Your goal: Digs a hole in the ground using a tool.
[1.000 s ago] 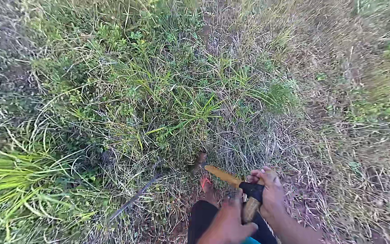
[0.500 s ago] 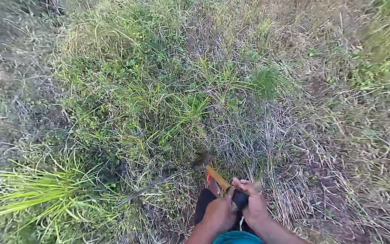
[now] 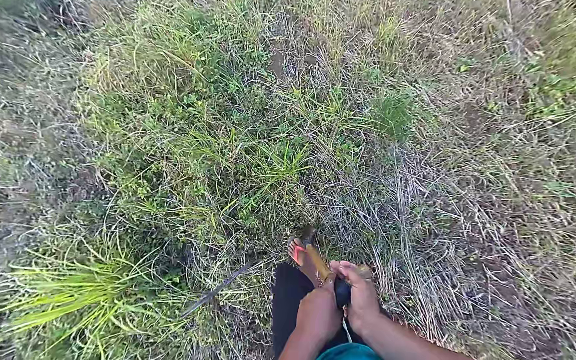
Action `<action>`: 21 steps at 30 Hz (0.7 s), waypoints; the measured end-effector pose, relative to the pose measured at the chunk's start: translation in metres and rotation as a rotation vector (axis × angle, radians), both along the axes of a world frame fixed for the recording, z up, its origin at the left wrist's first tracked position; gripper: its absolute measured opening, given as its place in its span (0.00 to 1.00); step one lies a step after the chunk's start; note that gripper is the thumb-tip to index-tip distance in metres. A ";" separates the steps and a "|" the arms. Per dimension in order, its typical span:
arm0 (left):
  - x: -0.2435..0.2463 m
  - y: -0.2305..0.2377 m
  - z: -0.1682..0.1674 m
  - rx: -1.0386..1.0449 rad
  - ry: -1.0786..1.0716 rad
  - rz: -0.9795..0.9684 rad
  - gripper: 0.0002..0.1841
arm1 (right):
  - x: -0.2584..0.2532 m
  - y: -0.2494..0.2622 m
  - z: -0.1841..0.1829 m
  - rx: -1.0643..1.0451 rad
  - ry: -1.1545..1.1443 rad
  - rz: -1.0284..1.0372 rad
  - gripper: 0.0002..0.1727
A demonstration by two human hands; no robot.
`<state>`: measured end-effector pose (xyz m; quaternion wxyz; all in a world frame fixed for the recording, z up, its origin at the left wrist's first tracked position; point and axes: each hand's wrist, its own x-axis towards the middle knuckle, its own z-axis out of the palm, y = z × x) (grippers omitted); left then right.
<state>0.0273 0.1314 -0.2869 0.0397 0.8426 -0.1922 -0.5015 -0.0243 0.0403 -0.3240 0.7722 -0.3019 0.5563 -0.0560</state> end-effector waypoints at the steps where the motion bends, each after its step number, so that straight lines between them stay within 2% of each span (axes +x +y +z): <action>1: 0.010 -0.003 -0.001 -0.002 0.015 -0.012 0.43 | 0.009 -0.001 -0.003 -0.005 0.014 -0.007 0.13; 6: 0.059 -0.027 -0.007 -0.017 0.095 -0.003 0.44 | 0.061 -0.019 -0.018 -0.128 -0.001 -0.061 0.16; 10: 0.109 -0.057 -0.025 -0.042 0.118 -0.017 0.42 | 0.112 -0.047 -0.039 -0.219 0.016 -0.068 0.18; 13: 0.144 -0.091 -0.048 -0.081 0.101 0.008 0.35 | 0.151 -0.083 -0.062 -0.274 0.040 -0.041 0.18; 15: 0.158 -0.121 -0.057 -0.081 0.081 -0.010 0.34 | 0.168 -0.111 -0.073 -0.265 0.084 -0.066 0.18; 19: 0.142 -0.148 -0.060 -0.080 0.021 -0.028 0.31 | 0.158 -0.139 -0.084 -0.313 0.138 -0.065 0.15; 21: 0.110 -0.153 -0.061 -0.041 0.019 -0.008 0.36 | 0.130 -0.143 -0.086 -0.360 0.181 -0.029 0.20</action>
